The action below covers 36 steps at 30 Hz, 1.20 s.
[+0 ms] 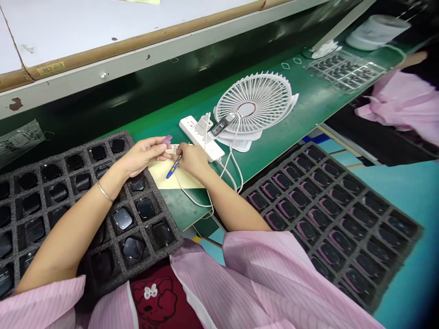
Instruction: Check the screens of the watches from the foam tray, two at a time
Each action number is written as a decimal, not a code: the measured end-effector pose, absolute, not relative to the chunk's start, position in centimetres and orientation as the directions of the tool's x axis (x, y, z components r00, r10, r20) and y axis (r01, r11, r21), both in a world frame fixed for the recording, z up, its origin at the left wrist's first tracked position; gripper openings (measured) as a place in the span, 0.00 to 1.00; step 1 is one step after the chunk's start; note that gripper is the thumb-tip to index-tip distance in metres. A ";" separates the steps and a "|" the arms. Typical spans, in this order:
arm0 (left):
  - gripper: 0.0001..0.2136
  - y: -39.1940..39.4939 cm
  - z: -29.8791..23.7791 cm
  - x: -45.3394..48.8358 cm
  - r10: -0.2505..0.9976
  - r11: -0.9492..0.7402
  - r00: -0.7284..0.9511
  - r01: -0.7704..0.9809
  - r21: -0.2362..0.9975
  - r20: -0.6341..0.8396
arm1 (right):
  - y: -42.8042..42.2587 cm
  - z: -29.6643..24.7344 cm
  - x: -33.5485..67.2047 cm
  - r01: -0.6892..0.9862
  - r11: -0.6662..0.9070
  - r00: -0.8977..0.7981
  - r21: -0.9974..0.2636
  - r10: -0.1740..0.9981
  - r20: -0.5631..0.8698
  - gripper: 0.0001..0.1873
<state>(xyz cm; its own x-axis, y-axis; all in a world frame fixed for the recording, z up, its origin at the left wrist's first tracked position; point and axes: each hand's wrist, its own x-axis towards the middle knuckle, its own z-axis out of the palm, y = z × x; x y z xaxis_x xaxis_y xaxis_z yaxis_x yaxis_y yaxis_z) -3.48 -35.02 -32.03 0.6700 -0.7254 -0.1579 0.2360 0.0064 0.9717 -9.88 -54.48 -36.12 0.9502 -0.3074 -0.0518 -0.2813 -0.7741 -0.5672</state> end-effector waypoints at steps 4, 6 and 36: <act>0.12 -34.2 -31.0 -3.4 -0.756 0.163 0.609 0.532 0.831 -0.242 | -54.3 -35.5 -9.5 -0.268 -0.813 0.962 -0.517 -0.252 -0.101 0.06; 0.15 -34.1 -30.6 -3.4 -0.729 0.184 0.625 0.574 0.798 -0.281 | -54.5 -35.2 -9.5 -0.250 -0.804 0.967 -0.540 -0.233 -0.101 0.06; 0.31 -33.3 -30.6 -4.3 -0.737 0.007 0.640 0.325 0.946 -0.215 | -56.6 -34.1 -14.6 0.092 -0.594 0.991 -0.799 -0.024 0.132 0.17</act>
